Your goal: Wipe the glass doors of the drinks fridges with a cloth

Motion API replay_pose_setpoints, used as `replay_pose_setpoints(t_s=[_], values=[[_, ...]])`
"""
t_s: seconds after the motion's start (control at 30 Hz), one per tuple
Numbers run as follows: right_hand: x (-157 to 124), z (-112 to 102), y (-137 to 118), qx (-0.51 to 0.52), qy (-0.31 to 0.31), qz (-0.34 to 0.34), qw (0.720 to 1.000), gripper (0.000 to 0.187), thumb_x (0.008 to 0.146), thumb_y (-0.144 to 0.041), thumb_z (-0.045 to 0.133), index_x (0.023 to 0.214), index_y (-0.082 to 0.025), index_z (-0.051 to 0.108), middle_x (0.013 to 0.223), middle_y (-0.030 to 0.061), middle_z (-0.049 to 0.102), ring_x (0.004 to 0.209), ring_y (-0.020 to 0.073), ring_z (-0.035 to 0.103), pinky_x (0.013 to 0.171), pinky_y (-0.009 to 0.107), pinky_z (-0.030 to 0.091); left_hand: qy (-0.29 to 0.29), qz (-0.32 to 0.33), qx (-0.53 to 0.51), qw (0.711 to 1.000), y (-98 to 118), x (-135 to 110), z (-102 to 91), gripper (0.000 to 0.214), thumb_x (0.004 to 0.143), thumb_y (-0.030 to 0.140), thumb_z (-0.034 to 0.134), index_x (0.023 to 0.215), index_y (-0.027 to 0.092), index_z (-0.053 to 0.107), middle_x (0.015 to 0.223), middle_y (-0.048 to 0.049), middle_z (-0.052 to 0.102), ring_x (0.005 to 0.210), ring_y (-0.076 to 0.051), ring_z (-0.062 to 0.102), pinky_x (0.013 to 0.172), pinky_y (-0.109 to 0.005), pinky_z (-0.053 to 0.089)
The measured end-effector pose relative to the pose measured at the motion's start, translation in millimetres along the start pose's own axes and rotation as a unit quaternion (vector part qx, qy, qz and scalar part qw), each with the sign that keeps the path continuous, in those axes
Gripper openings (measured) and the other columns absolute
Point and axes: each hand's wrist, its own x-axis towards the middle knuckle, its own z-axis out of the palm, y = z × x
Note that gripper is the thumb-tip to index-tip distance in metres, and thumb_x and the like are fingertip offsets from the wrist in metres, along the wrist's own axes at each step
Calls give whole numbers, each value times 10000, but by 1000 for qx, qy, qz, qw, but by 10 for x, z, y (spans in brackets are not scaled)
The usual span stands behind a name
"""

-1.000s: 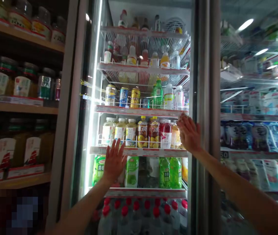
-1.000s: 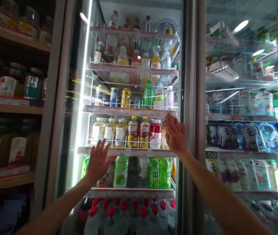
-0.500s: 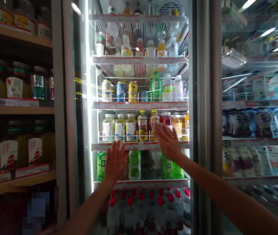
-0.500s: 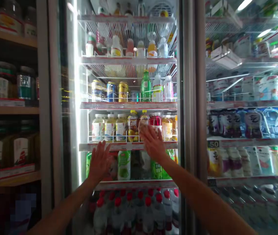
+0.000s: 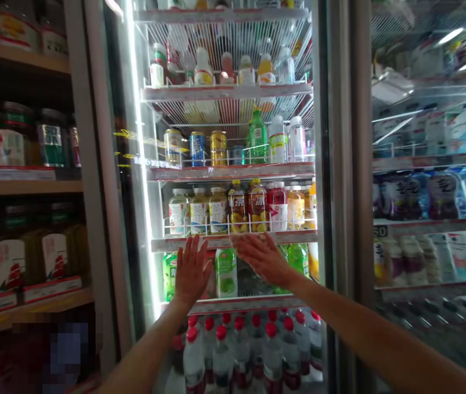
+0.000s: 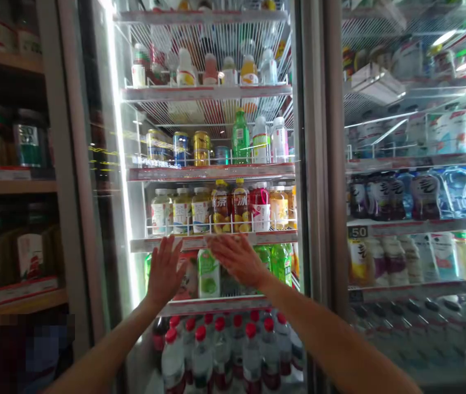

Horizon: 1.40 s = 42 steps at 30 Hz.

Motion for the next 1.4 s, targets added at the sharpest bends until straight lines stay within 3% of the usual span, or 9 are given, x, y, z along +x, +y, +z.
replay_pose_setpoints(t_s=[0.1, 0.27, 0.47, 0.6, 0.7, 0.8, 0.93, 1.17, 1.4], values=[[-26, 6, -31, 9, -13, -42, 999, 399, 884, -243, 432, 1279, -276, 486, 1443, -40, 379, 1409, 173, 118, 1152, 478, -65, -4, 5, 2, 1000, 1, -8, -8, 659, 887, 236, 449, 1459, 201, 124, 1510, -111, 201, 1412, -224, 102, 1151, -432, 118], [363, -55, 309, -34, 55, 182, 981, 413, 888, -241, 412, 1297, -230, 476, 1448, 15, 374, 1407, 210, 123, 1148, 493, -5, 2, -9, 3, 1000, 25, -37, 16, 651, 892, 236, 434, 1460, 215, 117, 1510, -100, 203, 1408, -229, 125, 1148, -446, 132], [148, 66, -198, 14, -4, -64, 998, 421, 869, -231, 441, 1288, -255, 481, 1435, -40, 393, 1408, 180, 101, 1148, 473, -84, -19, 8, 17, 1000, -5, -101, -31, 599, 889, 243, 432, 1439, 181, 203, 1493, -125, 254, 1408, -231, 133, 1133, -445, 185], [435, 66, -31, 3, 39, 37, 999, 408, 877, -233, 439, 1282, -254, 487, 1423, -23, 413, 1398, 183, 152, 1144, 478, -77, -56, 56, 12, 997, -156, -117, -136, 523, 880, 236, 441, 1388, 193, 322, 1464, -111, 331, 1401, -215, 175, 1128, -410, 211], [710, 107, 25, 0, 76, 130, 989, 422, 865, -226, 455, 1286, -231, 485, 1431, 12, 402, 1403, 196, 139, 1142, 492, -43, -54, -18, 30, 998, -315, -120, -206, 491, 879, 254, 448, 1358, 184, 366, 1466, -131, 321, 1392, -232, 216, 1117, -439, 228], [649, 224, -300, 25, 60, 43, 997, 450, 840, -194, 471, 1289, -214, 483, 1431, 4, 402, 1414, 204, 77, 1145, 504, -50, -37, -120, 56, 991, -459, -148, -254, 502, 891, 263, 419, 1375, 164, 336, 1469, -152, 306, 1384, -244, 237, 1100, -460, 251], [514, 348, -609, 59, 29, -136, 989, 462, 842, -183, 462, 1301, -228, 467, 1451, -26, 368, 1415, 185, 75, 1155, 489, -58, -60, -105, 57, 991, -544, -219, -288, 524, 895, 274, 412, 1398, 180, 301, 1462, -131, 329, 1388, -230, 228, 1109, -449, 240], [1083, 333, -310, 33, 60, 83, 994, 453, 856, -214, 463, 1309, -231, 458, 1452, 18, 366, 1400, 230, 151, 1129, 527, -101, -45, -92, 87, 991, -555, -360, -282, 515, 901, 266, 402, 1394, 158, 299, 1443, -151, 356, 1381, -234, 247, 1107, -451, 237], [626, 488, -981, 91, 0, -139, 986, 466, 880, -209, 412, 1347, -213, 415, 1472, 4, 329, 1391, 190, 185, 1167, 492, 10, -122, -96, 97, 983, -739, -610, -439, 490, 893, 273, 384, 1371, 164, 363, 1441, -140, 364, 1357, -257, 302, 1096, -479, 251]])
